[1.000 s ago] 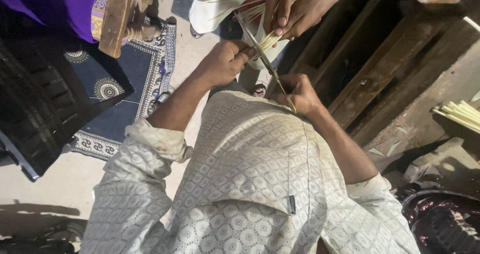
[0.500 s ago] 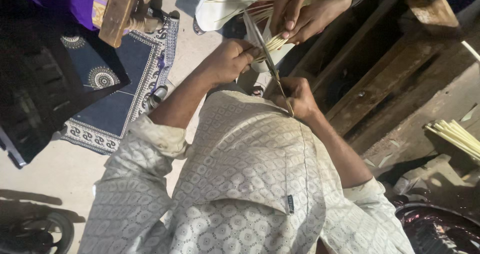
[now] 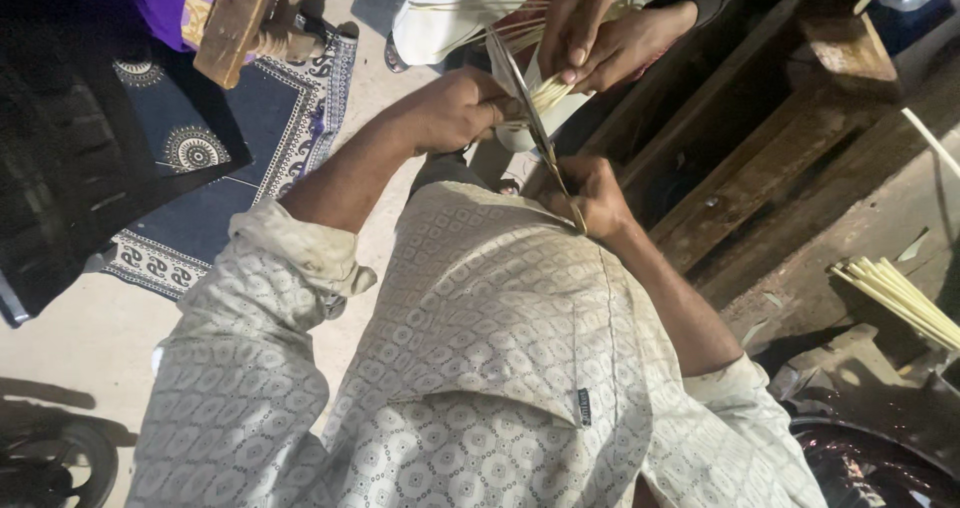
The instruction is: The person winds copper wire onto a motor stator using wooden sticks to separate and secure the coils. They cut the sticks to size with scissors and insert them into the stator slots to hold the windings in place.
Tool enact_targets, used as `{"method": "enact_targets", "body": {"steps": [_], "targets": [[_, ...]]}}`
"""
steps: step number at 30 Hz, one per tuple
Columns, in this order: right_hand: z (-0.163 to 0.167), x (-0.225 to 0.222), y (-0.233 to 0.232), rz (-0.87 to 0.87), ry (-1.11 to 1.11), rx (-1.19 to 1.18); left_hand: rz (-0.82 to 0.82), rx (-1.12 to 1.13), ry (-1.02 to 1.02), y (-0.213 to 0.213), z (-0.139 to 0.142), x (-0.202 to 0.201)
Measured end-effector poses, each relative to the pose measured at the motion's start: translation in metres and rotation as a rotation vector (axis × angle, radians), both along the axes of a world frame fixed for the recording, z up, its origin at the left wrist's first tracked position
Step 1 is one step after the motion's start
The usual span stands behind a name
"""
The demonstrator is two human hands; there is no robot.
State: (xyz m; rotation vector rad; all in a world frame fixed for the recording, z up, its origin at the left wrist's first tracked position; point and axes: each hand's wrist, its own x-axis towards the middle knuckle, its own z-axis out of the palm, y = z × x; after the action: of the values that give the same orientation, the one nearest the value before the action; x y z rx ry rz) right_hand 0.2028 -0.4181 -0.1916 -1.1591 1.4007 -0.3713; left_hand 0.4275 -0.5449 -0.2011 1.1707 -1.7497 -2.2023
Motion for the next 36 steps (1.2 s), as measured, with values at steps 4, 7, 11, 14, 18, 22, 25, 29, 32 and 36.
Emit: {"method": "enact_targets", "body": {"steps": [4, 7, 11, 14, 18, 22, 25, 29, 32, 36], "targets": [[0.005, 0.002, 0.002, -0.03, 0.037, -0.009, -0.024, -0.183, -0.094, 0.011, 0.005, -0.011], [0.003, 0.001, 0.0, -0.043, 0.024, -0.024, -0.002, -0.341, -0.005, 0.019, 0.003, -0.016], [0.0, -0.002, 0.003, -0.022, 0.016, -0.055, 0.045, -0.079, 0.034, 0.018, -0.008, -0.01], [0.001, -0.001, 0.008, -0.039, -0.03, -0.011, 0.077, 0.097, 0.122, 0.015, -0.015, -0.008], [0.004, -0.001, 0.005, -0.065, -0.012, -0.031, 0.067, 0.03, 0.053, 0.015, -0.02, -0.013], [0.005, -0.002, -0.009, -0.111, -0.241, 0.064, 0.047, -0.075, 0.144, 0.015, -0.023, -0.02], [0.007, 0.001, -0.012, -0.112, -0.167, 0.045, 0.019, 0.044, 0.062, 0.01, -0.024, -0.02], [0.008, 0.0, -0.005, -0.089, 0.056, 0.064, 0.029, 0.148, 0.133, 0.007, -0.023, -0.004], [0.008, -0.012, 0.004, 0.06, 0.213, -0.093, 0.107, 0.17, 0.053, 0.005, -0.021, 0.02], [0.004, -0.032, 0.027, 0.086, 0.405, -0.401, 0.295, 0.351, 0.003, 0.013, -0.018, 0.021]]}}
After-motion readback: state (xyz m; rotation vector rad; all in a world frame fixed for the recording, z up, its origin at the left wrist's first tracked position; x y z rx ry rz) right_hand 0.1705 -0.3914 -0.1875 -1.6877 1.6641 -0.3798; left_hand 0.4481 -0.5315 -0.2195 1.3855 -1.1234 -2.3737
